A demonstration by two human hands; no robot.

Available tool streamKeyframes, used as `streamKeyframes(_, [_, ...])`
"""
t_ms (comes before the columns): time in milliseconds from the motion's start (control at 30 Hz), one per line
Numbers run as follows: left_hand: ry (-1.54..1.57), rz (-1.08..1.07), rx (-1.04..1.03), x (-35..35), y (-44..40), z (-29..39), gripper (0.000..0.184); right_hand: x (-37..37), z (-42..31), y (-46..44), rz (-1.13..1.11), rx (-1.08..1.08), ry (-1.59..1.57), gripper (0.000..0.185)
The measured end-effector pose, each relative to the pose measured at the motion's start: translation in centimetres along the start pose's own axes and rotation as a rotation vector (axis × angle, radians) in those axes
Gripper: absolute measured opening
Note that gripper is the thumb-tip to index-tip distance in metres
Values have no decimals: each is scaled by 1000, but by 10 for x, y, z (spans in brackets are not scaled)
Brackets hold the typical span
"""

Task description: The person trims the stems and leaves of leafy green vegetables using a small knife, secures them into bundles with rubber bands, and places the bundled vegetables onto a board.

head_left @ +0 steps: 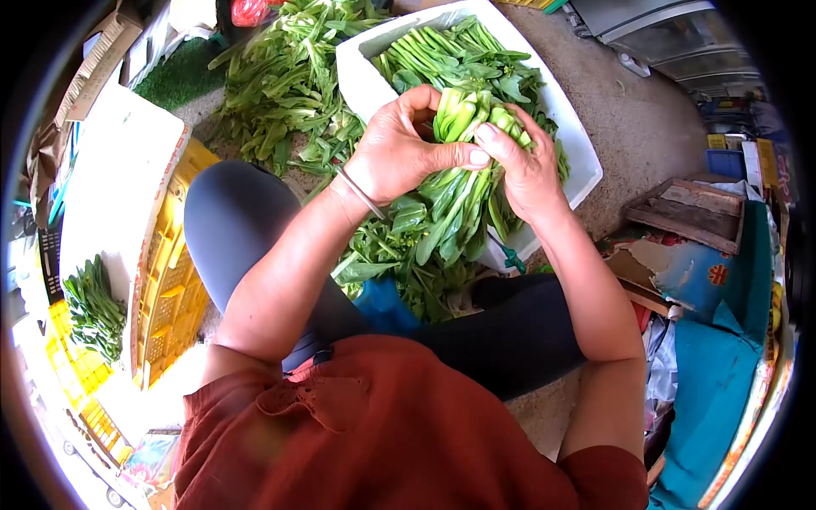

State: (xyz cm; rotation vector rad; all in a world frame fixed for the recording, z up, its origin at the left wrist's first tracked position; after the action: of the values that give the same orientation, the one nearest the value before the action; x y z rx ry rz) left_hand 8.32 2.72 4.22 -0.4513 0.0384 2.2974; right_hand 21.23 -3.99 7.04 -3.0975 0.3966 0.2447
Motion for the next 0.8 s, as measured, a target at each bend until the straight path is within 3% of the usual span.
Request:
streamKeyframes(200, [64, 5, -19, -3, 0, 2, 35, -1, -3, 0, -21, -19, -83, 38])
streamKeyframes(267, [23, 0, -9, -2, -2, -1, 36, 4, 1, -1, -21, -20, 20, 39])
streamKeyframes(367, [-207, 4, 194, 3, -2, -1, 46, 10, 14, -4, 66, -129, -148, 43])
streamKeyframes(400, [-301, 40, 191, 6, -1, 6, 55, 15, 17, -6, 121, -144, -150, 42])
streamKeyframes(433, [-307, 176, 138, 11, -1, 14, 56, 26, 25, -10, 187, -241, -186, 37])
streamKeyframes(500, [-322, 406, -2, 34, -2, 23, 54, 48, 32, -16, 359, -340, -226, 46])
streamKeyframes(533, [-148, 524, -32, 42, -4, 26, 51, 58, 33, -17, 444, -388, -307, 50])
streamKeyframes(600, [129, 665, 61, 58, 2, 24, 44, 70, 30, -21, 342, -343, -367, 55])
streamKeyframes(700, [291, 677, 295, 53, 16, 15, 22, 91, 22, -21, 325, -282, -507, 56])
streamKeyframes(800, [338, 559, 470, 35, 24, -4, 20, 105, 2, -17, 278, -261, -457, 45])
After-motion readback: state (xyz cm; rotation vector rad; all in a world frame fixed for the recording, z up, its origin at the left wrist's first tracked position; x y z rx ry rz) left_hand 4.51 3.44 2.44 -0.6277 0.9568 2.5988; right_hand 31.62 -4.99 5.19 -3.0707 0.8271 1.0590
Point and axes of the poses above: each hand's wrist, its own y-axis away from the middle knuckle, its own x-axis out of the back of the hand, z = x × y, the point moved 3 cm from there along -y, towards the middle knuckle, and after that the axes turned 9 degrees about -y, right-handed, at the moved point
